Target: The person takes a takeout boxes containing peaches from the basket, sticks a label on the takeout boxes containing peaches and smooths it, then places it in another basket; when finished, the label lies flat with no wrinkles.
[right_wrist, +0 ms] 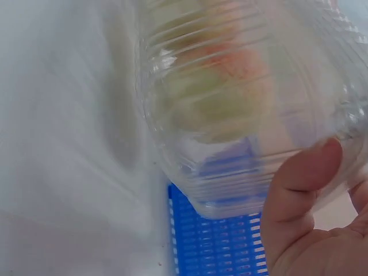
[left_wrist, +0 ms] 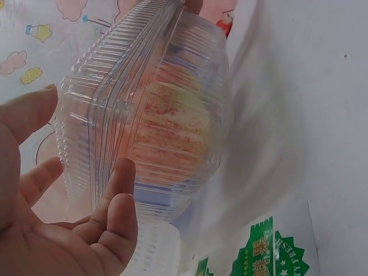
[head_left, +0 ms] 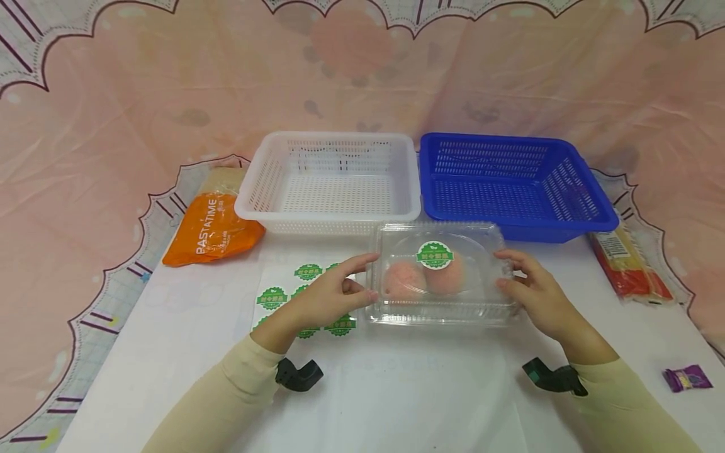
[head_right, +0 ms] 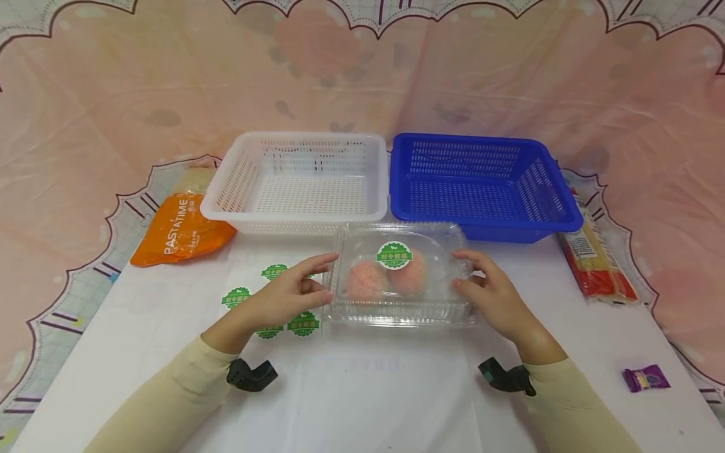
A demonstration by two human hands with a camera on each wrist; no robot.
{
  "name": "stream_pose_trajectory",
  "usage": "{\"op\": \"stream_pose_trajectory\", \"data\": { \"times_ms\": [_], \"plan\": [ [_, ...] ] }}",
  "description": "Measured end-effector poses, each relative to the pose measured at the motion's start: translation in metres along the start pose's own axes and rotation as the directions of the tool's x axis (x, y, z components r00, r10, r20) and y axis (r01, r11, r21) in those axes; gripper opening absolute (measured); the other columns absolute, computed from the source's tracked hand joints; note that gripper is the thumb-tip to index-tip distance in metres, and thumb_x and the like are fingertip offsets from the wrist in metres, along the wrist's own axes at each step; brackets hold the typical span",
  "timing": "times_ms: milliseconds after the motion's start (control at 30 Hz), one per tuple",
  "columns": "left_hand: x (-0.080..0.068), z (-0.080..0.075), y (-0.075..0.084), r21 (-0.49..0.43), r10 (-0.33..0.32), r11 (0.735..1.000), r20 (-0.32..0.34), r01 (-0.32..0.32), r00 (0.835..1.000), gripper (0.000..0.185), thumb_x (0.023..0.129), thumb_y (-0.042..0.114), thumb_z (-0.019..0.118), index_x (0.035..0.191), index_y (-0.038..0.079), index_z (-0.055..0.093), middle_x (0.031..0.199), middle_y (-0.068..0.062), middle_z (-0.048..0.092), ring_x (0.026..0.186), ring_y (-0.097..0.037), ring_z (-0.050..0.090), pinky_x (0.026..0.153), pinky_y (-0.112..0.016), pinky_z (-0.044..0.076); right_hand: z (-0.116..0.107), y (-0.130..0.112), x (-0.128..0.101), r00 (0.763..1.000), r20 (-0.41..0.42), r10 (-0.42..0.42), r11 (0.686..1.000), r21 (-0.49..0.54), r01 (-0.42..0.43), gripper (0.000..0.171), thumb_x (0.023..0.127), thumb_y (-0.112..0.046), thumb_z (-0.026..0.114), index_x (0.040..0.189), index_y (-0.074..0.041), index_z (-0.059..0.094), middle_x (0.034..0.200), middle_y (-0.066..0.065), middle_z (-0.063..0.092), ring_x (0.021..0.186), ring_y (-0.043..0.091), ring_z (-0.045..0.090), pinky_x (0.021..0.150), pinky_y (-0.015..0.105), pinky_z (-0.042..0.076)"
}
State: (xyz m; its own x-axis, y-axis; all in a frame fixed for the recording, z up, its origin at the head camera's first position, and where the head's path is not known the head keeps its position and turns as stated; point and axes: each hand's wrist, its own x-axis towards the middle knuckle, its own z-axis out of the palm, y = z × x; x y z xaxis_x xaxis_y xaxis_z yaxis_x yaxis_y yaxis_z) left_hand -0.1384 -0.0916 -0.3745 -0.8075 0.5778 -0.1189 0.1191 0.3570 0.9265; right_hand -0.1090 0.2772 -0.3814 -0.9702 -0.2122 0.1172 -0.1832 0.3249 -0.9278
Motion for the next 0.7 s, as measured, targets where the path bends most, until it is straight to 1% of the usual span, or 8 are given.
{"op": "stream_pose_trajectory", "data": {
  "times_ms": [67, 167, 300, 433, 533, 700],
  "plan": [
    [-0.001, 0.001, 0.002, 0.007, 0.003, 1.0, -0.001, -0.003, 1.0, 0.071, 0.095, 0.027, 0.07, 0.157, 0.022, 0.034, 0.153, -0.017, 0.036, 0.097, -0.015, 0.067, 0.078, -0.035, 0.053, 0.0, 0.001, -0.001, 0.999, -0.016, -0.035, 0.999, 0.027, 0.035, 0.046, 0.098, 0.006, 0.052, 0.133, -0.023, 0.056, 0.116, 0.014, 0.042, 0.086, 0.009, 0.059, 0.064, 0.023, 0.051],
    [-0.003, 0.002, 0.006, 0.014, 0.006, 1.0, -0.002, -0.006, 1.0, 0.071, 0.095, 0.028, 0.07, 0.157, 0.023, 0.034, 0.153, -0.016, 0.036, 0.098, -0.014, 0.068, 0.079, -0.036, 0.054, -0.001, 0.001, -0.003, 0.997, -0.033, -0.065, 0.994, 0.092, 0.067, 0.051, 0.097, 0.01, 0.05, 0.131, -0.028, 0.059, 0.113, 0.01, 0.044, 0.084, 0.01, 0.059, 0.063, 0.022, 0.051],
    [-0.005, 0.003, 0.012, 0.0, 0.015, 1.0, -0.008, -0.015, 1.0, 0.071, 0.095, 0.026, 0.07, 0.157, 0.024, 0.034, 0.153, -0.015, 0.036, 0.099, -0.014, 0.068, 0.079, -0.036, 0.053, -0.003, 0.0, -0.006, 0.995, -0.042, -0.086, 0.98, 0.177, 0.092, 0.052, 0.097, 0.012, 0.048, 0.129, -0.026, 0.061, 0.112, 0.007, 0.046, 0.083, 0.011, 0.06, 0.064, 0.021, 0.052],
    [-0.004, 0.004, 0.017, -0.021, 0.025, 0.999, -0.03, -0.026, 0.999, 0.07, 0.095, 0.024, 0.07, 0.156, 0.024, 0.036, 0.153, -0.015, 0.036, 0.1, -0.014, 0.068, 0.081, -0.036, 0.054, -0.006, -0.002, -0.007, 0.995, -0.049, -0.091, 0.966, 0.24, 0.1, 0.052, 0.097, 0.013, 0.045, 0.129, -0.024, 0.061, 0.114, 0.005, 0.048, 0.084, 0.01, 0.062, 0.064, 0.022, 0.054],
    [-0.003, 0.005, 0.02, -0.022, 0.033, 0.999, -0.051, -0.034, 0.998, 0.069, 0.094, 0.024, 0.071, 0.155, 0.024, 0.038, 0.153, -0.013, 0.037, 0.1, -0.014, 0.068, 0.083, -0.036, 0.054, -0.009, -0.004, -0.008, 0.994, -0.059, -0.095, 0.957, 0.27, 0.107, 0.051, 0.097, 0.013, 0.044, 0.129, -0.023, 0.06, 0.114, 0.004, 0.049, 0.083, 0.01, 0.063, 0.065, 0.022, 0.055],
    [0.0, 0.007, 0.025, -0.027, 0.046, 0.998, -0.077, -0.049, 0.996, 0.069, 0.094, 0.025, 0.072, 0.154, 0.024, 0.04, 0.152, -0.012, 0.04, 0.1, -0.014, 0.068, 0.085, -0.037, 0.053, -0.014, -0.008, -0.008, 0.989, -0.096, -0.109, 0.943, 0.304, 0.134, 0.048, 0.098, 0.013, 0.042, 0.13, -0.018, 0.06, 0.114, 0.007, 0.047, 0.087, 0.013, 0.061, 0.069, 0.02, 0.054]
  ]
}}
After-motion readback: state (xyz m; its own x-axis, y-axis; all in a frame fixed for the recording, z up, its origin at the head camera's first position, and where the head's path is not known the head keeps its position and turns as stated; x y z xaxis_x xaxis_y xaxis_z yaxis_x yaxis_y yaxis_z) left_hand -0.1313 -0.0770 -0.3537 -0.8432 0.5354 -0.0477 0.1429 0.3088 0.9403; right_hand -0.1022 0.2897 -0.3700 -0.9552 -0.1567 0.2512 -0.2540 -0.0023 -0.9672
